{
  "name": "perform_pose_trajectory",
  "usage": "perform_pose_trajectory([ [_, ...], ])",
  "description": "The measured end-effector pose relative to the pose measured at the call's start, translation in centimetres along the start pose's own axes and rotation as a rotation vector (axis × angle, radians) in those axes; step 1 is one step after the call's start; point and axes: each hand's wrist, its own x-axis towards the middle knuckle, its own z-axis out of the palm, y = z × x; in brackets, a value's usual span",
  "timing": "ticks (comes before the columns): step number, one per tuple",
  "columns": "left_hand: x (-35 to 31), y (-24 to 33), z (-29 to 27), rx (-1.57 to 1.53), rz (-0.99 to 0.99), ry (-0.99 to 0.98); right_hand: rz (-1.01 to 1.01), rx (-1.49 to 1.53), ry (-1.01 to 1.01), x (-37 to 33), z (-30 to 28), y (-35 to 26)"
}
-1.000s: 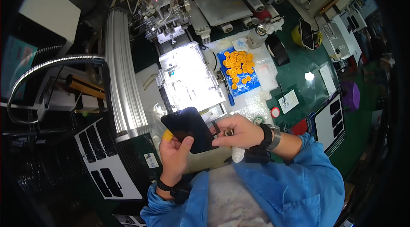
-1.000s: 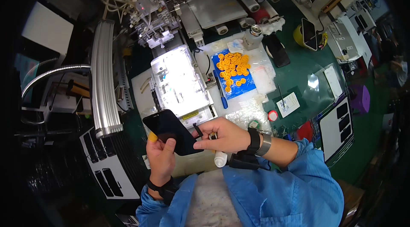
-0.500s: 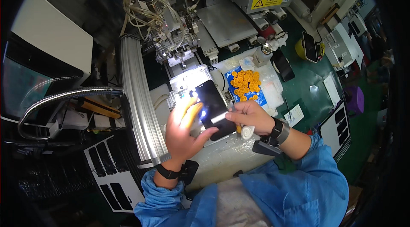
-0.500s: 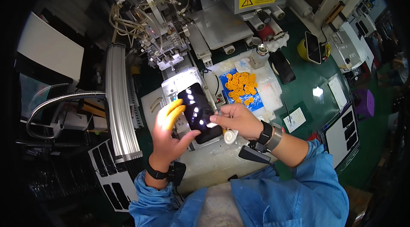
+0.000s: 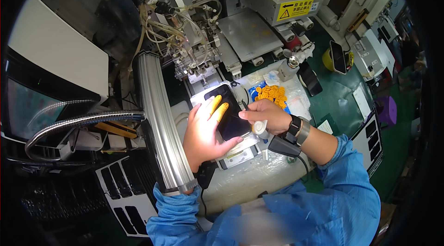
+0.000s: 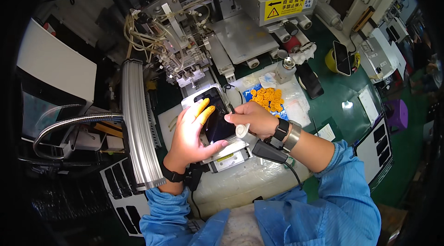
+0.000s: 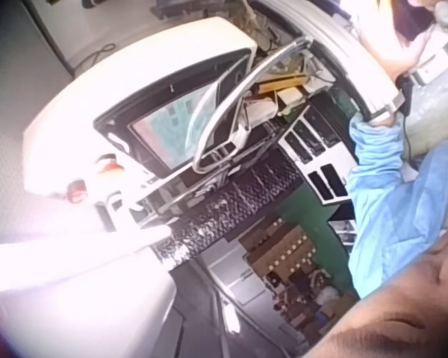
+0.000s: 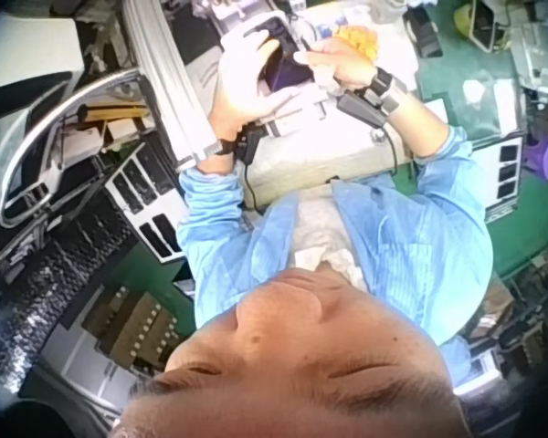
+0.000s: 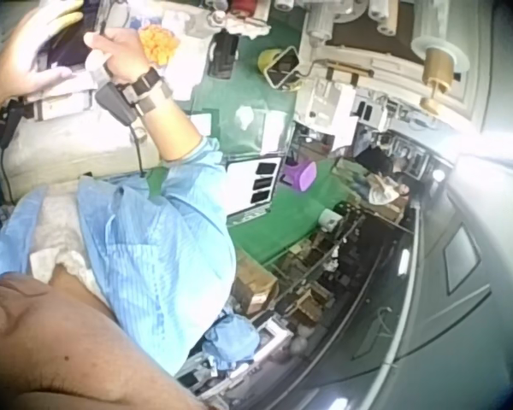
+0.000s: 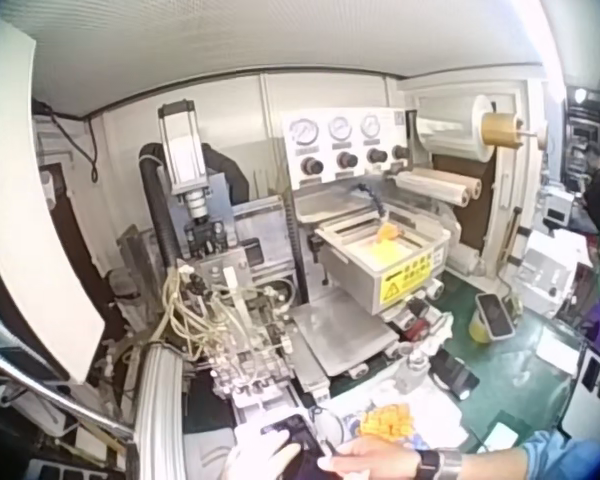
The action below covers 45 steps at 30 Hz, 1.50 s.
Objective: The recorder is inspecting and cleaning smartphone screens at an electronics factory station, using a blue pen to mark or point at specific areas and a cloth to wipe the glass.
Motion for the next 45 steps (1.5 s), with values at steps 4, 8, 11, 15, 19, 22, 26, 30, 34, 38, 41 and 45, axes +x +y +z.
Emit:
perform_pose_trajectory([
  [4,0.2,-0.2,0.1,-0.004,0.0,0.002,0.02,-0.054,-0.015,-0.1,-0.8,0.4],
  [8,0.2,-0.2,0.3,-0.012,0.004,0.006,0.007,-0.016,0.004,-0.7,-0.6,0.7],
  [11,0.3,-0.1,0.4,-0.024,0.021,0.017,-0.004,0.082,-0.014,-1.1,-0.4,0.7],
  [15,0.1,-0.3,0.5,-0.054,0.014,0.03,-0.021,0.122,-0.032,-1.1,-0.3,0.7],
  [19,-0.1,-0.6,0.9,-0.06,0.035,0.025,-0.041,0.042,0.018,-1.3,-0.3,1.1],
  [22,-0.3,-0.6,1.1,0.001,0.033,-0.007,-0.095,0.024,0.112,-1.8,-0.2,1.4],
  [26,-0.5,-0.9,1.0,0.006,0.013,-0.06,-0.084,-0.052,0.058,-2.6,-0.9,1.9],
  [30,-1.0,-1.0,1.3,0.006,-0.054,-0.117,-0.134,-0.123,0.018,-2.6,-0.5,3.0],
  [34,-1.3,-0.3,1.3,0.037,-0.201,-0.138,-0.157,-0.198,0.019,-2.3,-0.8,3.5],
  [38,-2.2,0.0,1.7,-0.005,-0.347,-0.088,-0.157,-0.227,0.034,-2.5,-0.6,3.9],
  [41,-3.3,0.6,2.1,-0.069,-0.361,0.07,-0.129,-0.092,0.147,-3.3,-1.7,5.3],
  [45,-9.8,-2.0,3.6,-0.24,-0.731,0.382,-0.041,0.755,0.493,-5.8,-4.7,5.3],
])
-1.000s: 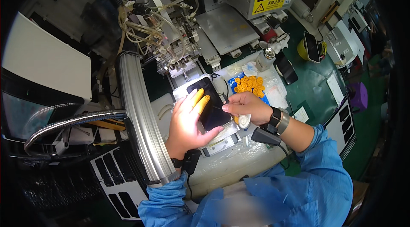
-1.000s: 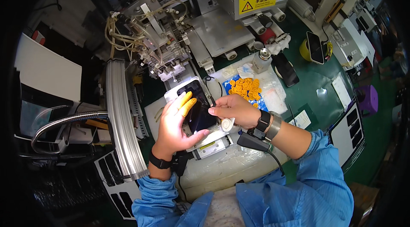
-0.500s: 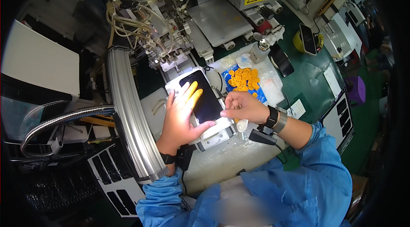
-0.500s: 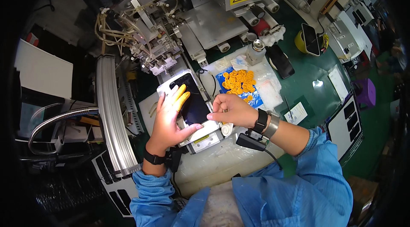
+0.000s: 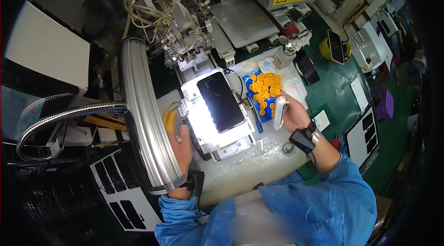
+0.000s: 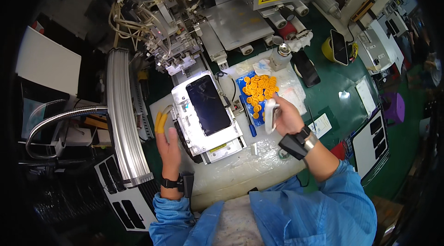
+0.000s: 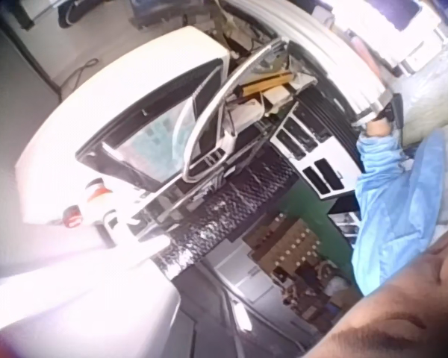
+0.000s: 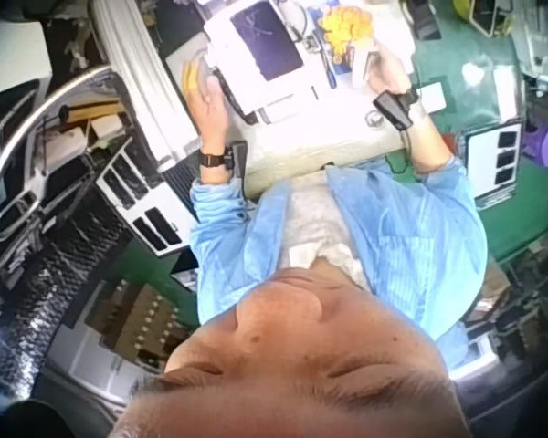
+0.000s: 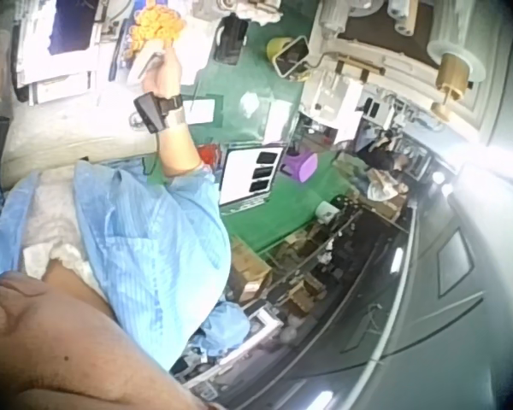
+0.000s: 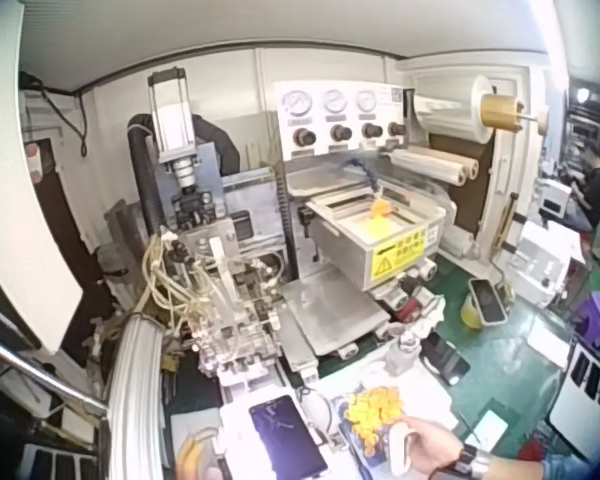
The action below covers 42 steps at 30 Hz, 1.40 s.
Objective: The recorder is inspecting and cleaning smartphone screens at an electronics factory station, using a blue pen to mark or point at specific areas and a cloth to wipe the glass.
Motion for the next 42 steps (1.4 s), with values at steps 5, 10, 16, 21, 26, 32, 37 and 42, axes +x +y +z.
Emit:
perform_pose_trajectory([
  [5,-3.3,-5.2,-1.2,0.233,-0.099,0.027,-0.08,-0.234,-0.132,-0.4,-3.5,-1.0],
  [10,-4.2,-6.1,-0.3,0.514,0.158,-0.021,-0.643,-0.97,-0.352,1.0,4.9,-3.7],
  [16,-4.0,-4.7,-0.1,0.442,0.107,-0.041,-1.23,-1.568,-0.743,5.6,14.4,-3.5],
  [21,-4.0,-5.2,0.2,0.474,0.133,-0.033,-1.193,-1.726,-0.808,8.0,16.3,-1.8],
  [26,-4.0,-5.5,0.1,0.523,0.144,-0.031,-1.282,-1.759,-0.818,5.7,14.0,-0.8],
  [32,-3.8,-5.9,0.0,0.526,0.145,-0.011,-1.129,-1.82,-0.982,-2.5,10.6,-0.3],
  [37,-3.7,-5.4,-0.1,0.504,0.149,-0.026,-0.95,-1.766,-0.803,-0.6,12.2,-1.8],
  [42,-3.8,-5.6,0.1,0.44,0.154,-0.009,-1.227,-1.702,-0.746,6.4,15.6,-3.3],
])
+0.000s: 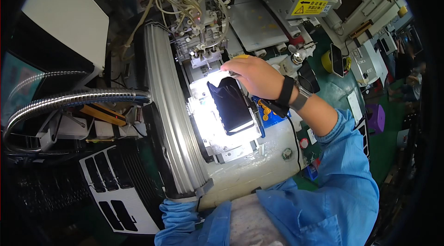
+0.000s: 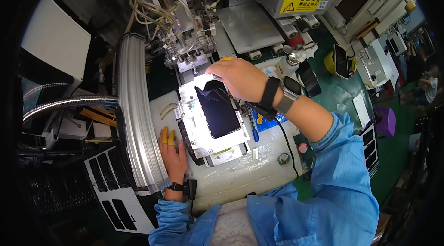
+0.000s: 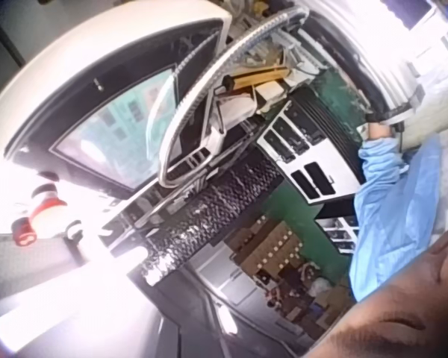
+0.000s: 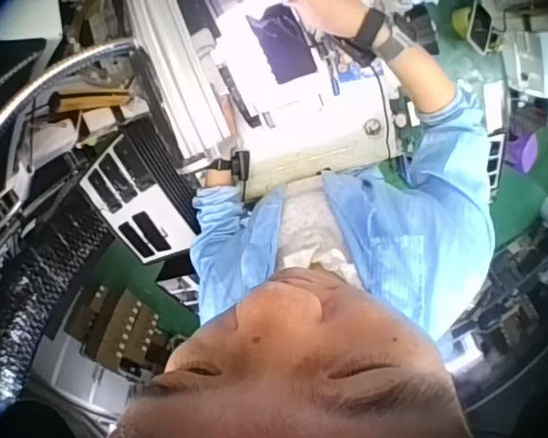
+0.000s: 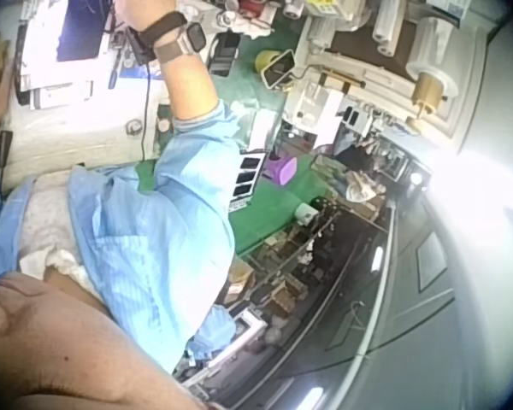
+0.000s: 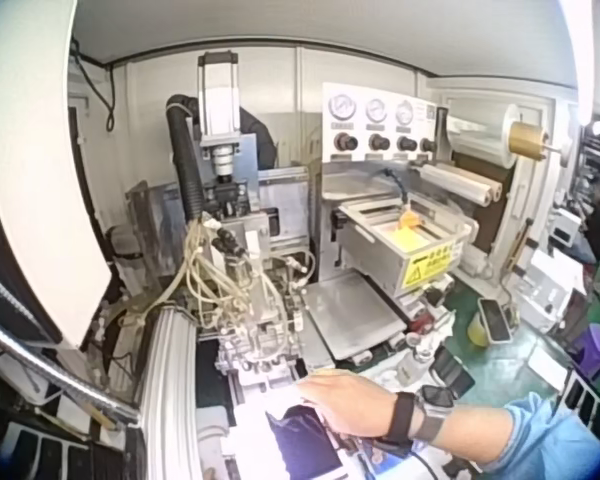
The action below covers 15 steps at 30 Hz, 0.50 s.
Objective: The recorder is inspecting and cleaning smartphone screens at an electronics factory station, using a blue pen to mark or point at specific areas and a cloth to wipe the glass.
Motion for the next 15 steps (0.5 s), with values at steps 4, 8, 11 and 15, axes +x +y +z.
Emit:
perform_pose_trajectory([
  [4,0.0,0.3,-0.5,0.006,-0.021,-0.007,-0.004,-0.046,-0.05,1.1,1.5,0.3],
  [8,-0.1,-0.4,-0.2,0.074,-0.037,-0.004,-0.041,-0.121,-0.021,0.4,2.6,0.4],
  [11,0.0,-0.5,0.6,0.062,-0.009,0.026,-0.04,-0.154,-0.035,-0.9,2.0,-0.5],
  [15,0.5,-0.3,0.3,0.069,-0.025,0.017,-0.045,-0.16,-0.049,-1.8,1.8,-1.2],
])
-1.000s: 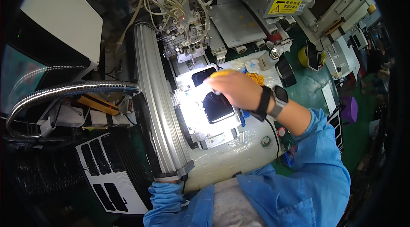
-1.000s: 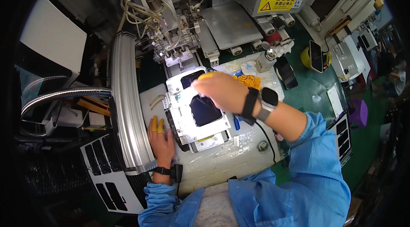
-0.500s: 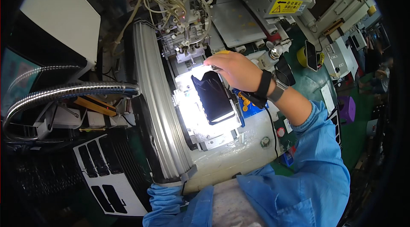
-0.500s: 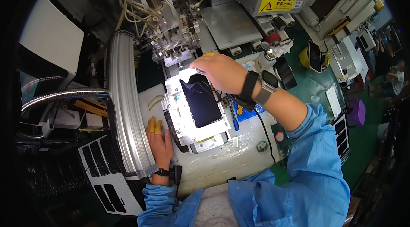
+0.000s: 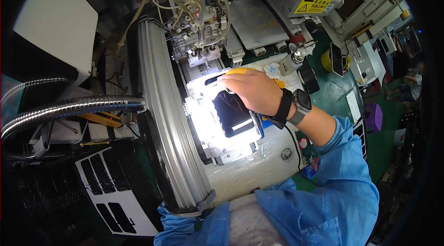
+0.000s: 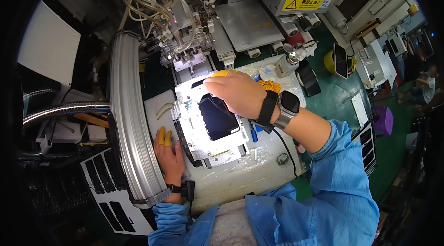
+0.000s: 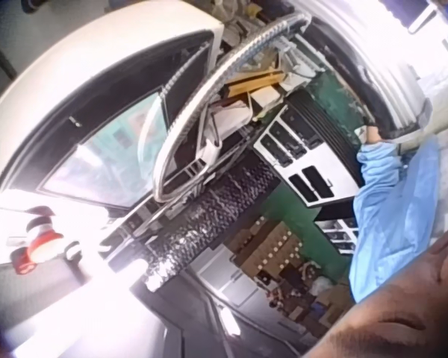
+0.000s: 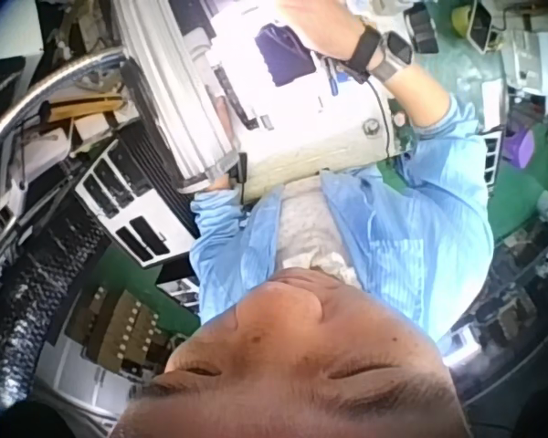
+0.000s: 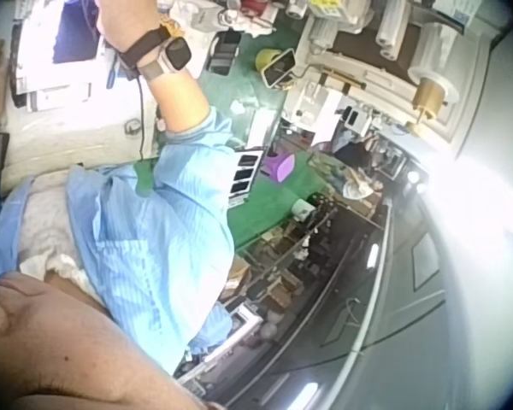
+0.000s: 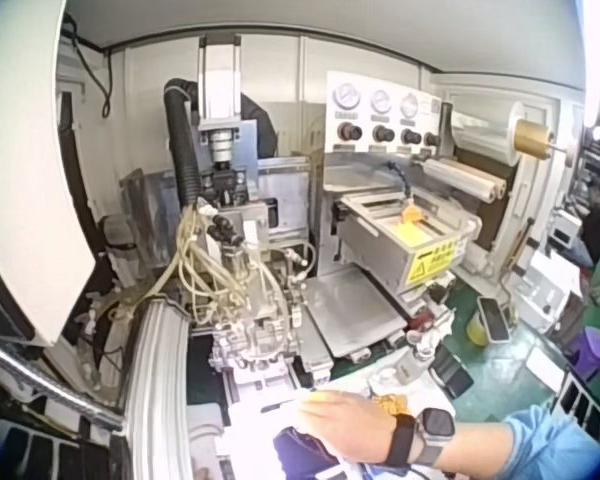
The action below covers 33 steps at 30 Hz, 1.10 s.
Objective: The recorder is inspecting and cleaning smartphone screens at an electronics factory station, using a blue pen to mark or point at specific areas and a cloth to wipe the glass.
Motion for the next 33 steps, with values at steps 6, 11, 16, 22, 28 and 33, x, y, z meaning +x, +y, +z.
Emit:
perform_pose_trajectory([
  [6,-0.3,0.0,-0.3,-0.005,0.028,0.006,0.034,-0.024,-0.037,-1.7,-0.1,-1.9],
  [11,-0.6,-0.3,-0.1,0.003,0.026,0.004,0.023,-0.032,-0.02,-2.8,-0.2,-3.2],
  [16,-0.6,-0.4,-0.1,0.0,0.028,-0.004,0.02,-0.033,-0.02,-3.7,-0.6,-4.2],
  [22,-0.5,-0.5,0.0,-0.007,0.011,-0.006,0.012,-0.047,-0.05,-4.5,-1.1,-5.1],
  [28,-0.3,-0.5,0.0,0.0,0.038,0.004,0.004,-0.003,-0.082,-5.3,-1.7,-5.9],
  [33,-0.4,-0.5,0.1,0.001,0.024,0.002,-0.002,0.016,-0.081,-6.0,-2.3,-6.9],
])
